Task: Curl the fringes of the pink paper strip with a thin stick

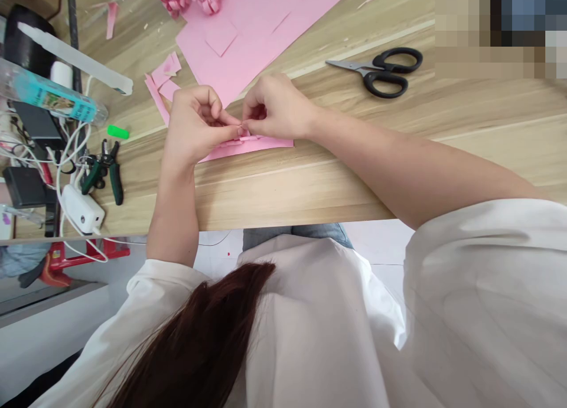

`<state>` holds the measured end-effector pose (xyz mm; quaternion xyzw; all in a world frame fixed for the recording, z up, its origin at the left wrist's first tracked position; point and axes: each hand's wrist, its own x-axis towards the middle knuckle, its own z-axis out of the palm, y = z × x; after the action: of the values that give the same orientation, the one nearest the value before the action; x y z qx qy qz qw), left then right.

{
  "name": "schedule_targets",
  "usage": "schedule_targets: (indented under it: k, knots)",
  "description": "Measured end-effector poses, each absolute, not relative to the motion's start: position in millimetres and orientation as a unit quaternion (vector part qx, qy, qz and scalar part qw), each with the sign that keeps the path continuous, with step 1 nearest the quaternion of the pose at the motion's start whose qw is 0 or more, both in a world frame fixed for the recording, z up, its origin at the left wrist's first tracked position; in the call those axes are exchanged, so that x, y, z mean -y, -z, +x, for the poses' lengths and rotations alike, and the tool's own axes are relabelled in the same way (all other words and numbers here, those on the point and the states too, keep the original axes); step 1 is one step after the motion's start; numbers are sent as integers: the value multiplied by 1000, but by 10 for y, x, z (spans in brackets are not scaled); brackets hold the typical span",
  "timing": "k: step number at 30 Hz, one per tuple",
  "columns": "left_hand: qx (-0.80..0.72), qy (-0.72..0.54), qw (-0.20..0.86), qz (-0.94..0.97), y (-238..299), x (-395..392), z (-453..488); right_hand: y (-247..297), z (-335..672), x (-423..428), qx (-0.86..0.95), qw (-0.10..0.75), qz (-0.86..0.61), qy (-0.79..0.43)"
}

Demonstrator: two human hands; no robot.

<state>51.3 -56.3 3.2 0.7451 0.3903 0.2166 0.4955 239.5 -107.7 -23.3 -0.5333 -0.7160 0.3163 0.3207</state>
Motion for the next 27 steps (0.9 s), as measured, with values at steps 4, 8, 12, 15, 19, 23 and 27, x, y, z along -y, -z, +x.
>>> schedule_targets:
  k: [4,8,12,15,19,23,27]
  knots:
    - [-381,-204,490,757,-34,544,483,229,2393,1080,711,319,-538,-322]
    - [-386,-177,487,763,-64,554,456,241,2387,1071,708,332,-535,-318]
    - [-393,-175,490,759,-57,562,453,240,2387,1073,710,342,-523,-323]
    - [-394,-182,503,747,-33,551,459,239,2392,1073,720,335,-518,-319]
    - [-392,-180,527,733,-39,547,464,257,2393,1064,719,335,-524,-312]
    - [-393,-184,534,725,-75,568,474,276,2389,1065,720,338,-522,-308]
    - [-394,-192,524,730,-91,583,487,274,2388,1076,721,337,-519,-311]
